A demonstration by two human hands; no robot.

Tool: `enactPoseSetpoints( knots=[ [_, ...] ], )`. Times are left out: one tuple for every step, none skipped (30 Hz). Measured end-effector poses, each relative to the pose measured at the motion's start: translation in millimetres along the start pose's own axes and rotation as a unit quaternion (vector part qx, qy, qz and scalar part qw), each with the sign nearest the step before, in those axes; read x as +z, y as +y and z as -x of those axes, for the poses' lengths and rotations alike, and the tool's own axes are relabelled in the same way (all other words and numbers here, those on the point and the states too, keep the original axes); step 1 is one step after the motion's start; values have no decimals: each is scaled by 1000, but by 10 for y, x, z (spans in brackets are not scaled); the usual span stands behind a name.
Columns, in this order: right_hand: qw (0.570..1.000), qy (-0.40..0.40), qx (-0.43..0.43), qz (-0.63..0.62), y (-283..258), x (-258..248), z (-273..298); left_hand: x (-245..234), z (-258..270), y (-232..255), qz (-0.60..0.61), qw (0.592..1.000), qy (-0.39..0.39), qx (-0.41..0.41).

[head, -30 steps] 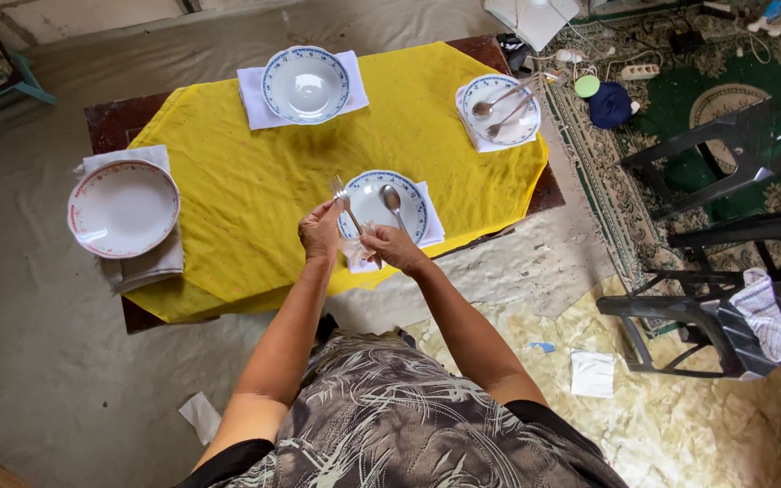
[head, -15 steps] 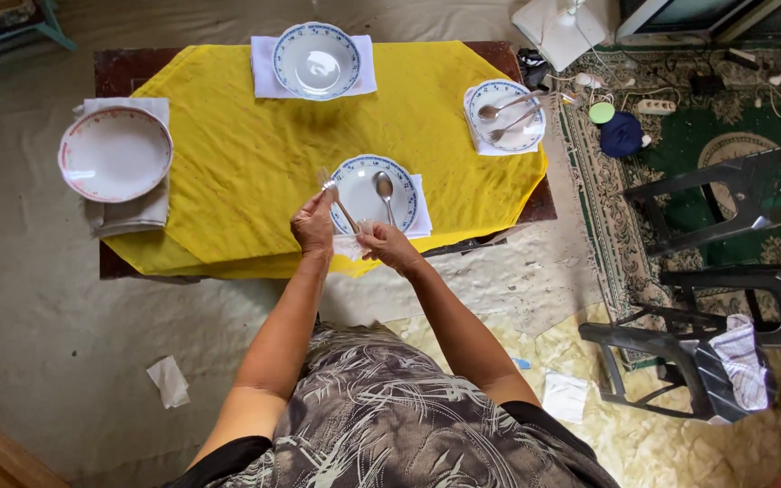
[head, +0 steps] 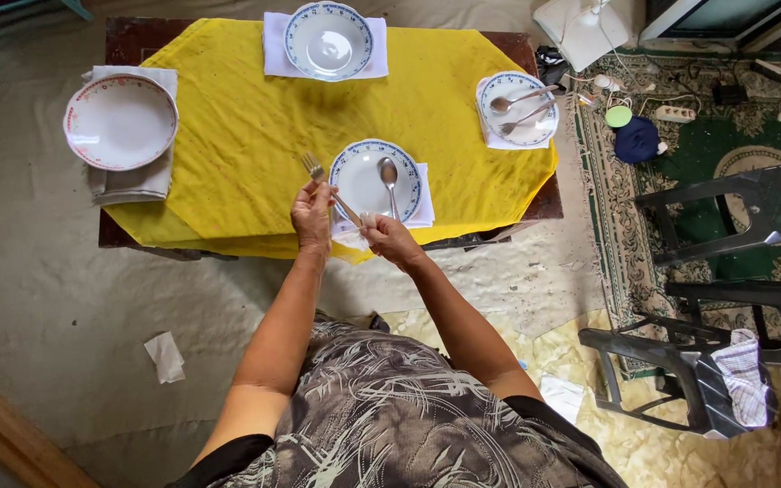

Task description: Cleaning a spoon and fork with a tissue and then placing them on plates to set a dining table.

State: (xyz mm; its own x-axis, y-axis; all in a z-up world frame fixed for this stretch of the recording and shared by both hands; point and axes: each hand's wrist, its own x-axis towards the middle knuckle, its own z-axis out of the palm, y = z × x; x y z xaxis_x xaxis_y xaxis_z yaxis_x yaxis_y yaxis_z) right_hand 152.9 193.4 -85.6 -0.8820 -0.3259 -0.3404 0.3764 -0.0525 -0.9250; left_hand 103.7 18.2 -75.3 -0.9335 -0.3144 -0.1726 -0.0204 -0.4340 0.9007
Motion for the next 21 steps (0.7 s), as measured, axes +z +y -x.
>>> enactPoseSetpoints(
  knots=[
    [1000,2,0,-1,-63,52,14,-3,6,-9,-1,1000,-2,-1],
    [1000,16,3,4,-135,104,19,4,-3,-13,6,999,-41,-10],
    [999,31,7,10,-209,158,19,10,-18,-13,12,996,-81,-20],
    [999,36,6,6,-215,176,-6,-3,-75,-28,10,996,-86,-22],
    [999,36,-5,1,-224,194,-37,-14,-138,-40,21,996,-79,-25],
    [999,37,-14,-2,-237,194,-51,-6,-186,-65,34,996,-72,-28],
    [999,44,-14,-5,-255,190,-91,15,-255,-28,32,996,-77,-33],
    [999,36,-25,13,-247,202,-120,6,-302,-6,48,997,-60,-20],
    [998,27,-36,32,-234,215,-153,-8,-354,13,64,997,-42,-8],
    [999,31,-33,27,-225,203,-158,-59,-441,123,60,997,-44,-13],
    [997,48,-5,62,-217,191,-163,-107,-531,233,46,998,-37,-21],
    [993,66,22,98,-227,153,-179,-121,-641,339,35,999,-32,-28],
    [993,70,23,95,-109,56,-251,-148,-710,382,32,998,-35,-32],
    [990,122,-23,64,5,-43,-331,-176,-786,427,12,996,-58,-66],
    [982,174,-69,34,122,-139,-410,-205,-864,471,-8,992,-81,-100],
    [982,177,-65,30,45,-137,-463,-229,-887,463,-12,991,-81,-105],
    [978,191,-88,-17,-29,-138,-517,-253,-910,451,-48,985,-119,-117],
    [970,206,-111,-63,-110,-160,-575,-257,-940,435,-83,976,-157,-127],
    [969,211,-108,-66,-313,-34,-567,-252,-923,442,-85,975,-160,-132],
    [958,239,-145,-60,-518,88,-567,-245,-911,449,-106,967,-180,-146],
    [945,267,-182,-54,-725,206,-568,-238,-896,458,-127,958,-200,-159]
  ],
)
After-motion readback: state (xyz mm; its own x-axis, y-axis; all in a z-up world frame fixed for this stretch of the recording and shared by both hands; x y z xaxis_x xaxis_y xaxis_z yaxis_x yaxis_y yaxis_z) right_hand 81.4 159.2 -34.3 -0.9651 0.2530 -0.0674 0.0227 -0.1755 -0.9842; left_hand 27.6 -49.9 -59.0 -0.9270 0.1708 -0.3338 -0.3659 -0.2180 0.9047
